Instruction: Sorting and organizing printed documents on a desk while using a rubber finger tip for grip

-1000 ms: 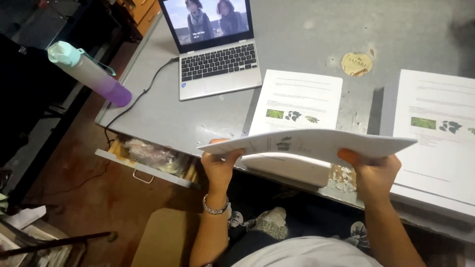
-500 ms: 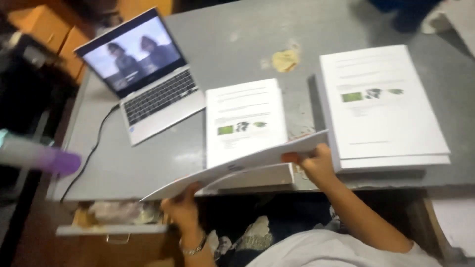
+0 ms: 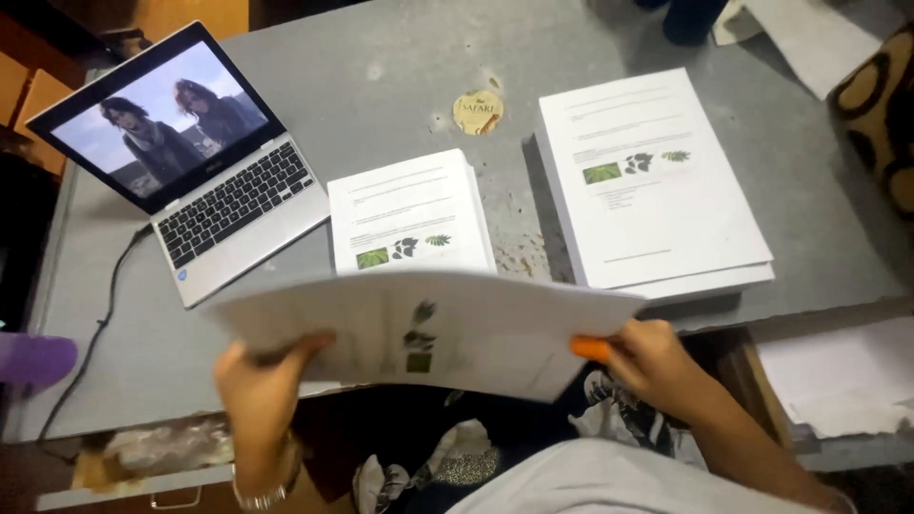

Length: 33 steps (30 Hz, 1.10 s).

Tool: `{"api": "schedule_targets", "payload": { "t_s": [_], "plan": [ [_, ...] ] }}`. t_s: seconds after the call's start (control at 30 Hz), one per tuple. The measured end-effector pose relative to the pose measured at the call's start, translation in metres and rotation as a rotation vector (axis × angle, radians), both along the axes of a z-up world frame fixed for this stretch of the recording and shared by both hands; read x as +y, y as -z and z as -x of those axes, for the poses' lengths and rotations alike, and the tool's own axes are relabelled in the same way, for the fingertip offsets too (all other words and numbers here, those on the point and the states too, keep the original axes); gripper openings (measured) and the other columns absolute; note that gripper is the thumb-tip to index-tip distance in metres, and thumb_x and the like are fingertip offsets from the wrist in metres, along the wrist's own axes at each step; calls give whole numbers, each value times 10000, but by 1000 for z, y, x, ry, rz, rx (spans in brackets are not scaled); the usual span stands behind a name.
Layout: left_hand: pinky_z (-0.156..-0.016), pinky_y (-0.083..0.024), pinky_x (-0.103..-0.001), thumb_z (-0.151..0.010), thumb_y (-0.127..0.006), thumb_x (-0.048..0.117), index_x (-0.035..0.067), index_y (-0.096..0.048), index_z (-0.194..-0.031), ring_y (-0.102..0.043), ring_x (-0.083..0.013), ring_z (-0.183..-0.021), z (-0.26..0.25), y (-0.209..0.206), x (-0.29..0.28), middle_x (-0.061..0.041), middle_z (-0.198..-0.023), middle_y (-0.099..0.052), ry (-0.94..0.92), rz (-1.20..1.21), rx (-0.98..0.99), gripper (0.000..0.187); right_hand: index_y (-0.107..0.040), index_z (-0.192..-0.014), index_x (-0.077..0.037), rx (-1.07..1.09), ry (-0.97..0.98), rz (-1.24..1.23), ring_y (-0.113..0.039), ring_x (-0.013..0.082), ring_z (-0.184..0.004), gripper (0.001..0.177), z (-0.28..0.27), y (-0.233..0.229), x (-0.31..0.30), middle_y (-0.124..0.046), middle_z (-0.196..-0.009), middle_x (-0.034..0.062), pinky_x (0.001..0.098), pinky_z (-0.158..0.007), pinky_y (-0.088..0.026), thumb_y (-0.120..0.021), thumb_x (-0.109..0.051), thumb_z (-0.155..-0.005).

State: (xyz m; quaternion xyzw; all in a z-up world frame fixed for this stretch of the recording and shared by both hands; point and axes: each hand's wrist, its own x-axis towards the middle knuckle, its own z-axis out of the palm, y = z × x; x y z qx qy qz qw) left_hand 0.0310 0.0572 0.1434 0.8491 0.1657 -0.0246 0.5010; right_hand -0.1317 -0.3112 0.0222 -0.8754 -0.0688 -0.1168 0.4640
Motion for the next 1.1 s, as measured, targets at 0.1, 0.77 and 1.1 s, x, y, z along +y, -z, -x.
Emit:
{"api": "schedule_targets", "payload": {
  "t_s": [0.1, 0.77, 1.1],
  "plan": [
    [-863, -651, -365, -681, -796, 274, 118, -667, -1239, -729, -222, -1074, -23, -52, -63, -58, -1200, -745, 360, 50, 140, 593, -762, -1024, -42, 138, 253, 3, -683, 142, -560, 260, 38, 35, -35, -797, -809, 75, 214, -487, -558, -607, 40, -832],
    [-1237, -154, -470, -938, -124, 601, 95, -134, -1592, -171, -273, -1537, -106, 152, -347, -142, -1678, -145, 519, 882, 73, 826, -439, -882, -100, -46, 1187, -813, -553, 109, -813, 175, 30, 68, -82, -457, -834, 15, 308, -826, -620, -496, -6, -1018],
    [-1264, -62, -381, -997, -203, 515, 98, -75, -1601, -26, -198, -1563, -109, 212, -381, -75, -1699, -21, 501, 1233, -23, 745, -472, -944, -79, -9, 1175, -761, -602, 112, -806, 81, 13, 75, -80, -577, -939, 75, 299, -815, -629, -488, -27, -1004]
  ]
}}
